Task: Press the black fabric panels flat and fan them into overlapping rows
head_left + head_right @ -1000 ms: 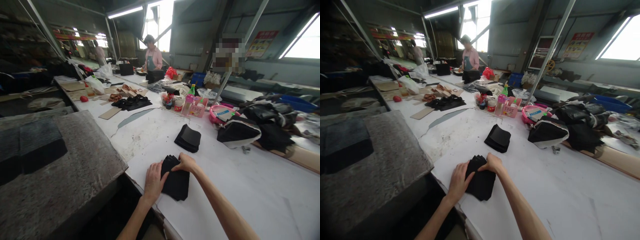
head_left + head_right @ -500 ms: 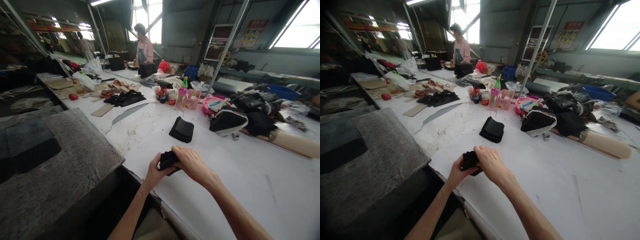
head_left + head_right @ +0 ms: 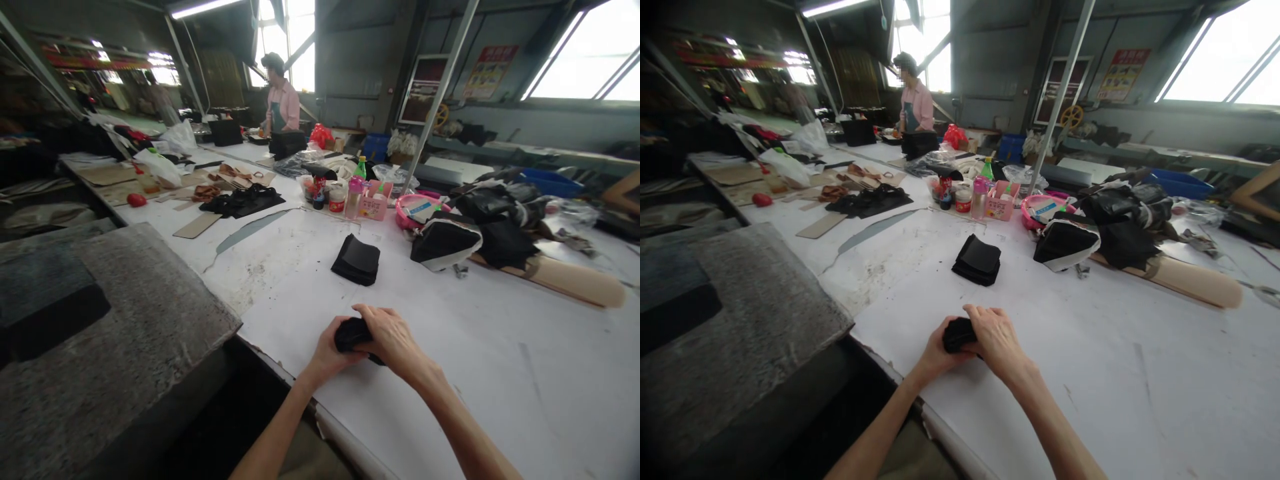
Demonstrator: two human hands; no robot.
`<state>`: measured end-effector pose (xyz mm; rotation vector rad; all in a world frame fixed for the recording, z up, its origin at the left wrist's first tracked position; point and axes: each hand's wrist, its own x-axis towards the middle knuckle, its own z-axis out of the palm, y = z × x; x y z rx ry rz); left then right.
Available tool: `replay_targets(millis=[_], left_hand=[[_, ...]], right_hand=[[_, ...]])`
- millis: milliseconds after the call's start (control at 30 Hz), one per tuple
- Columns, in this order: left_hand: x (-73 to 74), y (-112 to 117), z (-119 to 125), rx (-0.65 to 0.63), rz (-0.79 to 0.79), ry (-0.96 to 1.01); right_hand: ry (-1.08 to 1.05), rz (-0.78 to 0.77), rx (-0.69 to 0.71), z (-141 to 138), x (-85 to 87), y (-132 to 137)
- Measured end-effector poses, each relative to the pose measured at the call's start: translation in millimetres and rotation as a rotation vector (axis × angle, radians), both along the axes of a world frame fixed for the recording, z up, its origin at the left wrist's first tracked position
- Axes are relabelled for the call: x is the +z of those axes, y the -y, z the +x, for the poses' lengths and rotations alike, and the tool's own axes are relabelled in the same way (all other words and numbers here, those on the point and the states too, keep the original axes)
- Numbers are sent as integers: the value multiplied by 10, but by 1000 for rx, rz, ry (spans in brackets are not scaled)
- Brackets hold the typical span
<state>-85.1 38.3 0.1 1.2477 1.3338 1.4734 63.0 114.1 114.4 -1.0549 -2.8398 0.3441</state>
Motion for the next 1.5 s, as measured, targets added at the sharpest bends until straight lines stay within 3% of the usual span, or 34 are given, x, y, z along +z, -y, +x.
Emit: replay_targets(millis=[133,267,367,467,600,733,900,1067,1167,1267,1367,1433,1500], left_hand=[[25,18,2,-59,-55,-28],[21,10,82,-80,-29,19],[9,-12,172,-105,17,104],[-21,-21,167,-153,9,156],[-81,-20,93,-113,20,115],[-111,-4,74,-154,-12,99],[-119,12,147,-101,-38,137],[-106,3,167,-208,-34,129],[-92,-12,100,-185,-44,-20],[-53,-24,62,-145,-78,-68],[78,-39,69,-158,-108,-184],[231,-63,86,-153,-119,-367],[422,-100,110,-172,-103,-571]], right_hand=[[-234,-141,-91,359,-161,-112],[-695,-475,-196,547,-665,-40],[-928,-595,-321,481,-934,92],[-1001,-612,-371,421,-963,148],[-1016,-592,-364,428,-956,130],[-1004,-619,-387,445,-1065,159],[-1090,-638,-445,427,-1149,233],[-1116,-704,-436,393,-1198,271],[-1038,-657,-402,448,-1153,261],[-924,-601,-391,554,-956,221],[-782,-439,-361,634,-558,191],[-627,-287,-242,613,-226,217],[-336,-94,-100,514,78,275]])
